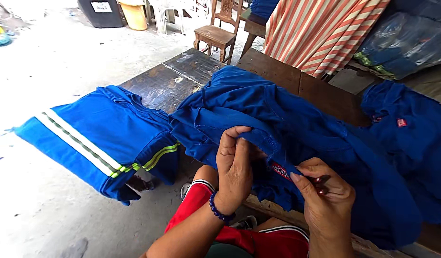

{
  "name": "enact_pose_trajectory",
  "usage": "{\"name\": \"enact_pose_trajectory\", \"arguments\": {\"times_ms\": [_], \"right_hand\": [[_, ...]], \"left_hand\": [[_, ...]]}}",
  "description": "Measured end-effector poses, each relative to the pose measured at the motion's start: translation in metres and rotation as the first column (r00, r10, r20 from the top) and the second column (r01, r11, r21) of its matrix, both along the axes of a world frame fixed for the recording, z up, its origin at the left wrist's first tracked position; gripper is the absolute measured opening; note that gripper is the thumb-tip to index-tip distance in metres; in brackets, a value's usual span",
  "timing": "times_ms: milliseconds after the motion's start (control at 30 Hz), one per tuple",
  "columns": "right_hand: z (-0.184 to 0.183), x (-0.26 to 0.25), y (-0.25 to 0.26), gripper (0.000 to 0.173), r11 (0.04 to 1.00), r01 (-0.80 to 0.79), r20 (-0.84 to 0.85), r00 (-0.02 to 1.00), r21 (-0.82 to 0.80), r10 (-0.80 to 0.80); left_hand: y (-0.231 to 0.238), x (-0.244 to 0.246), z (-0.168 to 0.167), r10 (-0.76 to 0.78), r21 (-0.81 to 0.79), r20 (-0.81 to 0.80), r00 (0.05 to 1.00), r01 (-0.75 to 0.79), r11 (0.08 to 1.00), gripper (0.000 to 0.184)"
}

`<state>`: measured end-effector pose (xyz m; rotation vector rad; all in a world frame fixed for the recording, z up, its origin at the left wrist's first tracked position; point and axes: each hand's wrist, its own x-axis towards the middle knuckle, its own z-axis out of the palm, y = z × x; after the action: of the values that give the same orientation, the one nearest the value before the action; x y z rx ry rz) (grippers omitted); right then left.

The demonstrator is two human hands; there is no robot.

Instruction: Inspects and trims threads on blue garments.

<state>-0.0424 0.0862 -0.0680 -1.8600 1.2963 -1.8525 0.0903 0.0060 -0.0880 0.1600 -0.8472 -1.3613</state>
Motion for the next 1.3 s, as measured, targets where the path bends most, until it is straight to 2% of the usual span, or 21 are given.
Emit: {"name": "enact_pose_trajectory", "arguments": {"times_ms": [100,167,267,333,400,500,633,800,967,1200,1300], "right_hand": [[-0.001,0.003,0.001,0.011,0.999,0.038,-0.077,0.996,0.015,-0.037],[0.000,0.002,0.002,0.019,0.999,0.030,-0.053,0.998,0.030,-0.029],[0.006,0.000,0.007,0.038,0.996,0.003,-0.044,0.999,0.085,0.001],[0.013,0.000,0.011,0.039,0.994,-0.025,-0.050,0.998,0.108,0.030],[0.019,0.002,0.012,0.034,0.994,-0.029,-0.080,0.996,0.108,0.038],[0.024,0.006,0.010,0.030,0.996,0.060,-0.186,0.981,0.066,-0.046],[0.026,0.012,0.005,0.028,0.991,0.134,-0.296,0.947,0.007,-0.126],[0.031,0.022,-0.001,0.029,0.984,0.179,-0.406,0.900,0.010,-0.159],[0.031,0.031,-0.006,0.031,0.952,0.307,-0.522,0.809,-0.018,-0.271],[0.034,0.041,-0.011,0.030,0.924,0.369,-0.546,0.756,-0.100,-0.361],[0.033,0.042,-0.012,0.029,0.914,0.397,-0.546,0.749,-0.085,-0.376]], "left_hand": [[0.006,0.001,0.001,-0.069,-0.027,-0.067,0.995,0.067,0.997,0.021],[0.008,0.003,-0.002,-0.101,-0.085,-0.053,0.993,0.096,0.992,0.038],[0.004,0.003,0.000,-0.093,-0.179,-0.061,0.994,0.081,0.981,0.061],[0.001,0.002,0.003,-0.034,-0.183,-0.062,0.997,0.022,0.983,0.064],[0.000,0.001,0.003,0.063,-0.149,-0.024,0.998,-0.066,0.987,0.055],[-0.002,0.002,0.003,0.163,-0.129,0.037,0.986,-0.157,0.979,0.028],[-0.005,0.009,0.003,0.154,-0.152,0.028,0.988,-0.148,0.977,0.013],[-0.003,0.012,-0.001,0.078,-0.137,-0.033,0.996,-0.082,0.987,0.008],[-0.001,0.012,-0.006,0.042,-0.174,-0.064,0.997,-0.053,0.983,0.004],[-0.001,0.011,-0.014,0.097,-0.276,-0.033,0.995,-0.103,0.956,0.006],[-0.001,0.011,-0.018,0.080,-0.264,-0.046,0.996,-0.090,0.960,0.009]]}}
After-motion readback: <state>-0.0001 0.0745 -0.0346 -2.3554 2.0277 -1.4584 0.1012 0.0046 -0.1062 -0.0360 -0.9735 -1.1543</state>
